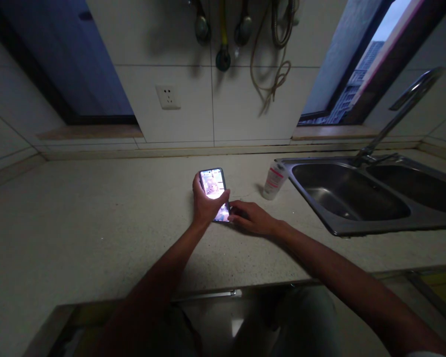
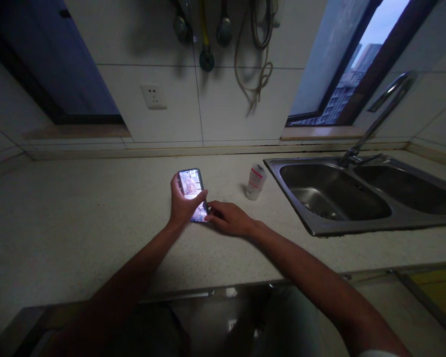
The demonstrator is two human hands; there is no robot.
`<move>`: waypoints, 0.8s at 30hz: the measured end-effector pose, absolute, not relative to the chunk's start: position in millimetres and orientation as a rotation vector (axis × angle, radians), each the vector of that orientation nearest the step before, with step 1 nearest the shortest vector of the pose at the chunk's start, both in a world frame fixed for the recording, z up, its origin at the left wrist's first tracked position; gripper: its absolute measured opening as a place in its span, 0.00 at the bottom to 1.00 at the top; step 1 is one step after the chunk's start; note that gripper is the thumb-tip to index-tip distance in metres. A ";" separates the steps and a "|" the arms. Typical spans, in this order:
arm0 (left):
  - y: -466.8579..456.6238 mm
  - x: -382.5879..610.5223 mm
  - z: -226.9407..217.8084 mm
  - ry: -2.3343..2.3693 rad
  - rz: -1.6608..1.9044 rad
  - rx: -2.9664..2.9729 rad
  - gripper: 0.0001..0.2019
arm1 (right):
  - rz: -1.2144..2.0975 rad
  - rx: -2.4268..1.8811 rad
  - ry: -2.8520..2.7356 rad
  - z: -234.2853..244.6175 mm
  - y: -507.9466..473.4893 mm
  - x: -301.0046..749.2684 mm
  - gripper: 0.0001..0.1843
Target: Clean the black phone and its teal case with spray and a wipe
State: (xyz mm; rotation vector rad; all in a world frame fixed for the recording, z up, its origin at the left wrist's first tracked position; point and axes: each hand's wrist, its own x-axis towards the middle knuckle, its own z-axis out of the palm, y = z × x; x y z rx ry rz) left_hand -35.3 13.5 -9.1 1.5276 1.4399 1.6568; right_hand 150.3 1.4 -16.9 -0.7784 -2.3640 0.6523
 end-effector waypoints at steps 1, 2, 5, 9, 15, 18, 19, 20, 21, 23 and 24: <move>13.8 -34.8 -9.7 1.396 1.701 1.495 0.47 | 0.680 -0.793 -2.351 -16.8 1.2 150.1 0.20; 14.2 -34.5 -10.5 1.361 1.735 1.467 0.48 | 0.696 -0.805 -2.344 -16.9 1.2 150.2 0.20; 15.9 -34.6 -14.3 1.348 1.756 1.434 0.49 | 0.716 -0.824 -2.338 -16.3 0.7 150.2 0.22; 17.1 -36.3 -17.8 1.359 1.768 1.431 0.51 | 0.755 -0.834 -2.329 -13.2 -2.3 149.0 0.24; 15.9 -34.3 -10.6 1.318 1.752 1.288 0.51 | 0.755 -0.795 -2.286 -14.2 -1.5 149.4 0.23; 18.5 -33.5 -8.8 1.232 1.725 1.106 0.43 | 0.797 -0.789 -2.245 -17.1 0.7 149.0 0.26; 20.1 -33.9 -9.3 1.210 1.729 1.056 0.39 | 0.815 -0.800 -2.230 -17.8 1.0 148.4 0.27; 21.9 -34.7 -10.2 1.190 1.734 1.018 0.34 | 0.828 -0.819 -2.214 -18.3 1.0 147.5 0.28; 23.7 -35.7 -11.1 1.170 1.733 0.991 0.30 | 0.838 -0.846 -2.195 -18.6 0.8 146.5 0.29; 26.5 -37.7 -12.5 1.122 1.710 0.960 0.24 | 0.857 -0.917 -2.152 -18.5 -0.2 144.7 0.29; 27.2 -38.3 -12.6 1.095 1.692 0.951 0.23 | 0.859 -0.955 -2.131 -18.3 -0.7 144.1 0.29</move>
